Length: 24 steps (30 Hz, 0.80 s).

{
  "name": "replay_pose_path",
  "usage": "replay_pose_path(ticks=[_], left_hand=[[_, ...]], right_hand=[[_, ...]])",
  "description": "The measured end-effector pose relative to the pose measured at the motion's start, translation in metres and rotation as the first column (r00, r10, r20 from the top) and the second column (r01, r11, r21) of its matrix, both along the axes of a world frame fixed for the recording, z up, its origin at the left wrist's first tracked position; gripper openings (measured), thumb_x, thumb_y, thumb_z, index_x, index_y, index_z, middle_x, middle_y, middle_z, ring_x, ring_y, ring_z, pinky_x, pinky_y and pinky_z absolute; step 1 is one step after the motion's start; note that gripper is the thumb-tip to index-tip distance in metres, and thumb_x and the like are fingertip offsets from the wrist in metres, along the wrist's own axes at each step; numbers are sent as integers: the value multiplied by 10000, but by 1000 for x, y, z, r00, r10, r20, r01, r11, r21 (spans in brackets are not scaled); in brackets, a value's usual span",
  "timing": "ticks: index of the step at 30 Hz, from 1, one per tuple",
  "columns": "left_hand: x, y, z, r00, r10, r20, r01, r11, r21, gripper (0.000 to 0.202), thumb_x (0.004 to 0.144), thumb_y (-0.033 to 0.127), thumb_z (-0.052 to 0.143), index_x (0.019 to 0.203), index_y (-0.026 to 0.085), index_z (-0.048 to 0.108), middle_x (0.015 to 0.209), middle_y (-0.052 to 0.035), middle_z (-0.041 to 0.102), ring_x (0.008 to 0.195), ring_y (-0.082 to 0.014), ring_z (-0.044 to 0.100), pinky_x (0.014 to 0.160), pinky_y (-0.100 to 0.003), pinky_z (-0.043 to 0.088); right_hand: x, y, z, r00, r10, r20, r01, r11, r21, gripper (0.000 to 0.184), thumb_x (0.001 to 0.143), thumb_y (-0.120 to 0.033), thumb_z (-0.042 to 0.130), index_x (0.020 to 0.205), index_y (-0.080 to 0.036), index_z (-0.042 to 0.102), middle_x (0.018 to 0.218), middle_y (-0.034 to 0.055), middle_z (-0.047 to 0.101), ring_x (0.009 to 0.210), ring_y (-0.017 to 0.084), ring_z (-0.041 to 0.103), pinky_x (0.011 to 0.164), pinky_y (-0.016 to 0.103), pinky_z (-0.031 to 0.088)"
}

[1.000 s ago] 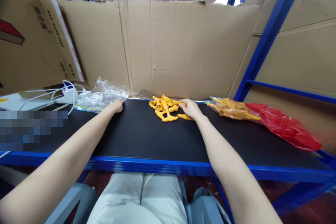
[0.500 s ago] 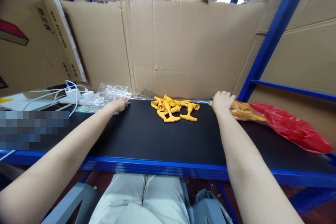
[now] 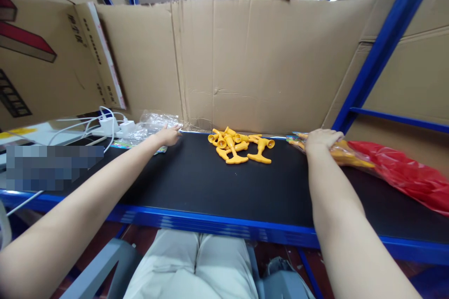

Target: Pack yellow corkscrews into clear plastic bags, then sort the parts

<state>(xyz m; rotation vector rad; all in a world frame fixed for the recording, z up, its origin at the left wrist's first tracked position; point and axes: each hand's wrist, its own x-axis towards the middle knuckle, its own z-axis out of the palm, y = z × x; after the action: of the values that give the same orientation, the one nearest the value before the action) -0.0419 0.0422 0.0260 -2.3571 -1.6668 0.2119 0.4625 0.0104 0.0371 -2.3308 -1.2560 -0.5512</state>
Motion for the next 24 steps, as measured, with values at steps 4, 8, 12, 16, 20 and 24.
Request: replay_pose_path(ticks=[4,8,12,16,20,24], left_hand=[[8,-8,10,996,-90,15,89,995,47,458,818,136,382,1248,156,537,1494,-94,229,1386,-242,165,1109,-515,66],[20,-12,19,984,-171,47,166,981,95,447,827,144,373,1244,164,533,1487,-96,252,1385,-225,172,1107,-518,87],[39,-11,23,938,-240,251,211,968,140,450,828,168,398,1263,168,516,1481,-90,270,1372,-233,217,1113,-470,162],[68,-12,25,737,-245,630,197,969,147,457,833,197,449,1286,155,497,1430,-75,377,1297,-198,377,1091,-301,273],[100,-24,28,260,-81,962,270,963,8,641,849,234,503,1426,129,246,1452,-160,309,1201,-228,491,938,-304,452],[116,-35,27,-68,177,982,425,895,-132,927,794,339,630,1447,320,-27,1507,-185,112,936,-217,648,663,-278,542]], right_hand=[[-1,-6,13,964,-230,135,256,940,-225,221,818,-83,512,899,29,684,985,358,574,1086,368,501,762,485,291],[-9,-13,34,961,-200,189,235,955,-183,242,839,-53,467,861,9,700,957,331,599,1060,342,523,766,479,270],[-42,-27,66,955,-58,292,114,977,-179,174,781,-120,596,879,-12,692,1004,262,609,1055,318,517,832,463,243],[-87,-43,87,922,160,353,-168,986,-8,312,780,-218,584,952,37,636,1008,266,584,1020,306,514,845,459,267],[-124,-44,83,829,456,324,-525,835,166,316,788,-222,520,1048,-71,614,1069,192,559,1031,297,503,873,471,317],[-151,-32,53,644,706,295,-762,556,333,357,767,-167,493,1112,-157,583,1080,112,537,1025,228,512,883,384,392]])
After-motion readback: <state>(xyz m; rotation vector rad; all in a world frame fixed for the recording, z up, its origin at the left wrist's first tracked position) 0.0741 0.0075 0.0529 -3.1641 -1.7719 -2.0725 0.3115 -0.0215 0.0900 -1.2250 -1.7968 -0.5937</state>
